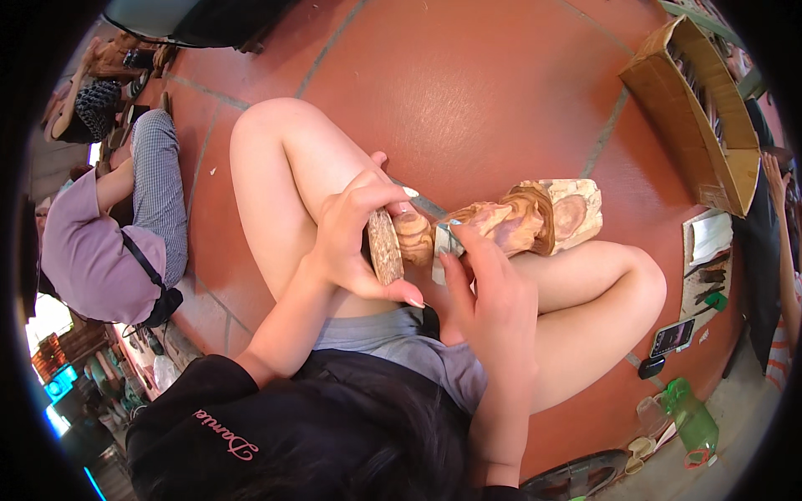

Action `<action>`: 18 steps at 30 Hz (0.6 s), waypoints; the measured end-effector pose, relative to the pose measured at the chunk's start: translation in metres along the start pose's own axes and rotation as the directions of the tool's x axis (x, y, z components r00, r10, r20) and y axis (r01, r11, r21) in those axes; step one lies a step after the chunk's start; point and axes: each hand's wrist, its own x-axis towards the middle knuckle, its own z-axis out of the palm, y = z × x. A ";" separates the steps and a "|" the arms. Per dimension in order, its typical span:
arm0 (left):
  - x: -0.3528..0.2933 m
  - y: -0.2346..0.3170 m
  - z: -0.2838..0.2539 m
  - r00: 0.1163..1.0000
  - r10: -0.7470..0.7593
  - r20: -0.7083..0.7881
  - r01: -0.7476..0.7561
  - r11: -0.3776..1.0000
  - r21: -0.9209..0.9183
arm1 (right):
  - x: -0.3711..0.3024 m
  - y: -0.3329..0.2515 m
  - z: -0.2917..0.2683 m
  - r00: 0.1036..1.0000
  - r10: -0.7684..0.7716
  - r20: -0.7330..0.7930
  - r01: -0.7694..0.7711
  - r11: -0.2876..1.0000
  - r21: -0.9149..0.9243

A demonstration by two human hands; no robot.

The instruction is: The person sits on the floor and carves a small wooden object using a chisel and a small hammer. They repeatedly strike the chisel to shape the wood, occasionally rotating the piece to access different sides.

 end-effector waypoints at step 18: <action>0.002 -0.003 0.005 0.996 0.053 -0.065 -0.051 0.998 0.040 | 0.023 -0.007 0.004 0.998 -0.067 -0.016 0.066 0.996 -0.053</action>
